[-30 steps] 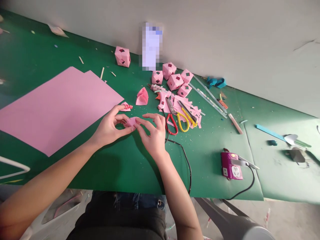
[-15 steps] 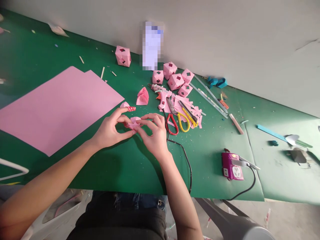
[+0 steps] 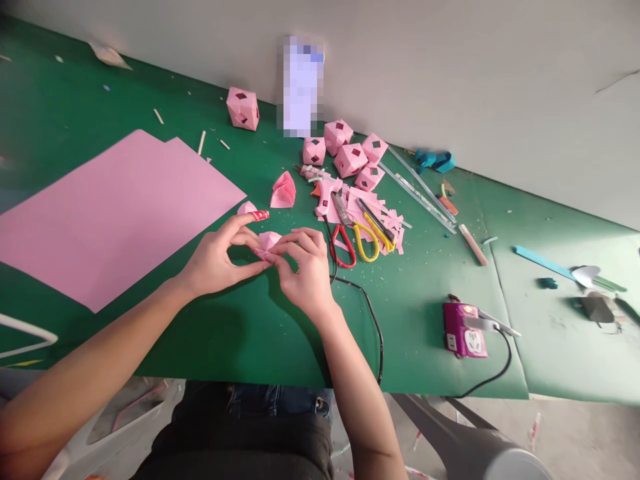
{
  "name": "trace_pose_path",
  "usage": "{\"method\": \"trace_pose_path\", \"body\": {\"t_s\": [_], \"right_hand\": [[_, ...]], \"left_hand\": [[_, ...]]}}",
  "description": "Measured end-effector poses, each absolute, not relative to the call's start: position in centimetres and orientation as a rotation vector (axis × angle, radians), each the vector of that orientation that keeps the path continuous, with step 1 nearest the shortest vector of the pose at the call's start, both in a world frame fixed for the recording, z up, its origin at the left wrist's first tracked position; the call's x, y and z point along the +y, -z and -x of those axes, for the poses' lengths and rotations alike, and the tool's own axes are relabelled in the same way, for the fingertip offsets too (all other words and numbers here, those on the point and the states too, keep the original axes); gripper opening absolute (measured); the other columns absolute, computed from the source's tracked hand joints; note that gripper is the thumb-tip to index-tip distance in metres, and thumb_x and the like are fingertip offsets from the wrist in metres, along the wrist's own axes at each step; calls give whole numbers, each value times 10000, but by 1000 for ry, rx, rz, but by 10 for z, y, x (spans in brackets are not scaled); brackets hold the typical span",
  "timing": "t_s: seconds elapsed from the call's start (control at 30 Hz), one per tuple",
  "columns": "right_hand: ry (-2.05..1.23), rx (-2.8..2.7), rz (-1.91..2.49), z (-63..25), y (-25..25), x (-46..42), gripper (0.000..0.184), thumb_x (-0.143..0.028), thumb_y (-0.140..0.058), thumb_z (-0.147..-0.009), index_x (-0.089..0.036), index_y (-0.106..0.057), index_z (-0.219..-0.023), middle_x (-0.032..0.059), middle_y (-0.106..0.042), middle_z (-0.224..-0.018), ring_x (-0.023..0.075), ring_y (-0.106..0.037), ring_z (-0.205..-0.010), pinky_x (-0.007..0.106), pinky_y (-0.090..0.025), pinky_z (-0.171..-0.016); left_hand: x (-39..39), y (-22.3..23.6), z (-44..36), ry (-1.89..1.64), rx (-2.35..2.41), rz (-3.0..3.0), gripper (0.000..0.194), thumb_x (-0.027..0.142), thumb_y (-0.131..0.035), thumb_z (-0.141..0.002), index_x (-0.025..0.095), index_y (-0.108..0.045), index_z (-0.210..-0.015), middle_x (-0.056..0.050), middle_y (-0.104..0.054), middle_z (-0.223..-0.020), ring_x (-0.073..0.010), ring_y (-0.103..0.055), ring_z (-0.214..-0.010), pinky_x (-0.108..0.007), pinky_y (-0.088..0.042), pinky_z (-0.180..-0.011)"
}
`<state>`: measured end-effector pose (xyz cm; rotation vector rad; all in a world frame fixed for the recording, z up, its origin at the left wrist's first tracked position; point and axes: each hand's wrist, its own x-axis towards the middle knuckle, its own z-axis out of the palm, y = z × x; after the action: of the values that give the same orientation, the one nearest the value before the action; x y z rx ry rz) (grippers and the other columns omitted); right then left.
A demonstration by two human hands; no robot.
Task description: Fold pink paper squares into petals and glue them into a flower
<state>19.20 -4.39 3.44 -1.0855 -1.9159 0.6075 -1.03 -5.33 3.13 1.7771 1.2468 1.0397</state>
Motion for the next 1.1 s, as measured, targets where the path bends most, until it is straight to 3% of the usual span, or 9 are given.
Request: {"method": "trace_pose_path", "body": {"t_s": [0.3, 0.47, 0.67, 0.8, 0.93, 1.1], "right_hand": [[-665, -1936, 1115, -191, -42, -49, 146, -202, -728, -968, -271, -735, -839, 25, -806, -981, 276, -664, -1071, 508, -505, -1000], [-934, -1681, 1150, -186, -38, -48, 195, -386, -721, -979, -262, -731, -829, 46, -797, -994, 268, -711, -1025, 485, -524, -1004], [-1419, -1344, 1114, -180, -33, -47, 360, -604, -772, -919, -246, -762, -883, 61, -783, -1030, 236, -708, -989, 398, -564, -927], [-1406, -1442, 1084, -182, -34, -47, 438, -671, -755, -911, -245, -742, -812, 55, -755, -967, 222, -678, -944, 391, -559, -913], [-1305, -1365, 1055, -174, -26, -50, 461, -682, -739, -917, -241, -685, -791, 56, -726, -963, 221, -682, -922, 394, -577, -889], [-1239, -1338, 1101, -161, -16, -54, 399, -638, -701, -968, -255, -729, -860, 72, -751, -1046, 238, -711, -1029, 389, -588, -899]], "left_hand": [[-53, -37, 10, -1051, 1171, -1727, 706, 290, -878, -830, 267, -564, -1462, 26, -816, -865, -240, -795, -947, -409, -565, -1066], [-55, -40, 8, -1181, 1162, -1498, 748, 276, -956, -744, 260, -587, -1395, 20, -779, -848, -269, -786, -1025, -490, -490, -1181], [-52, -45, 10, -1181, 1091, -1115, 885, 284, -983, -709, 235, -524, -1464, 30, -733, -834, -223, -773, -912, -384, -583, -991], [-48, -47, 12, -1141, 1012, -968, 948, 308, -1006, -677, 255, -504, -1479, 50, -712, -819, -205, -774, -780, -364, -615, -857], [-46, -44, 8, -1104, 950, -871, 978, 322, -1033, -636, 234, -497, -1450, 39, -733, -823, -209, -786, -776, -354, -618, -844], [-43, -36, 4, -1220, 905, -735, 808, 333, -1025, -648, 241, -604, -1332, 51, -728, -821, -139, -713, -714, -322, -595, -845]]}}
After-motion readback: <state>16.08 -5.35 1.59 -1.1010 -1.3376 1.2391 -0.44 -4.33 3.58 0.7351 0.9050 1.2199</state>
